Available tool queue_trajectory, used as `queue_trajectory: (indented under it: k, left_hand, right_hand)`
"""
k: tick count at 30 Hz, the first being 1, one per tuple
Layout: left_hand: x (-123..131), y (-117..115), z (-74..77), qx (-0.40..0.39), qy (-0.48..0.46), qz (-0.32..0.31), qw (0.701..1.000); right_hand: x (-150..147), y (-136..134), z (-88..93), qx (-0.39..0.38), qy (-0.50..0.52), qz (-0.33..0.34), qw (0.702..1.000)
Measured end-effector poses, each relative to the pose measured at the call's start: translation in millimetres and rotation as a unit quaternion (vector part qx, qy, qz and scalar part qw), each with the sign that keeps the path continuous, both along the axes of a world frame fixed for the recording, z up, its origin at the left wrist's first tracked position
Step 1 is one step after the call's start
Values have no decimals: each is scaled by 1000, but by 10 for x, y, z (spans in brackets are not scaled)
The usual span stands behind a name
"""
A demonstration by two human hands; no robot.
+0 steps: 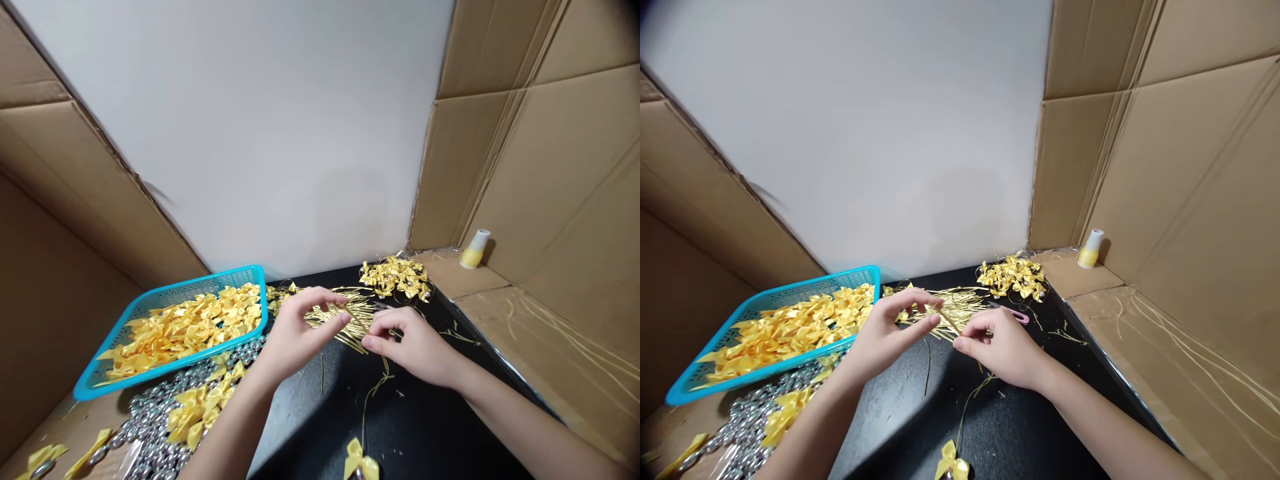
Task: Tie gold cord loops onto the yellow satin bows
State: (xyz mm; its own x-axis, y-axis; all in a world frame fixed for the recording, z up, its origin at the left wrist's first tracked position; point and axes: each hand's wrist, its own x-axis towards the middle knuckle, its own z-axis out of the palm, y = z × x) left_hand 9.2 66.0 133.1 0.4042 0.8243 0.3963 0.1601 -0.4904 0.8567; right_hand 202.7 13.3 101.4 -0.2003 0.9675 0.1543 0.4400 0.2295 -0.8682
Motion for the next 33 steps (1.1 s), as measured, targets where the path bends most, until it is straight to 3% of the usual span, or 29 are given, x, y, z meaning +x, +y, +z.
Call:
queue_trajectory:
  k: [6, 12, 17, 20, 24, 33]
  left_hand:
    - [-55, 33, 2, -64, -28, 10, 998]
    - [-66, -46, 94, 43, 27, -3, 999]
    - [-38, -101, 124, 15, -10, -27, 999]
    - [-47, -85, 98, 54, 12, -21, 998]
    - [-57, -41, 42, 80, 13, 16, 997]
    - [-180, 101, 37, 14, -66, 185, 980]
  right_hand:
    - [10, -17, 18, -6, -7, 10, 1000]
    - [-6, -32, 33, -4, -22, 7, 1000]
    - [-16, -40, 26, -7, -20, 8, 1000]
    - [-13, -41, 35, -14, -5, 12, 1000]
    - [4, -39, 61, -32, 28, 32, 999]
    - [18, -22, 49, -82, 70, 63, 992]
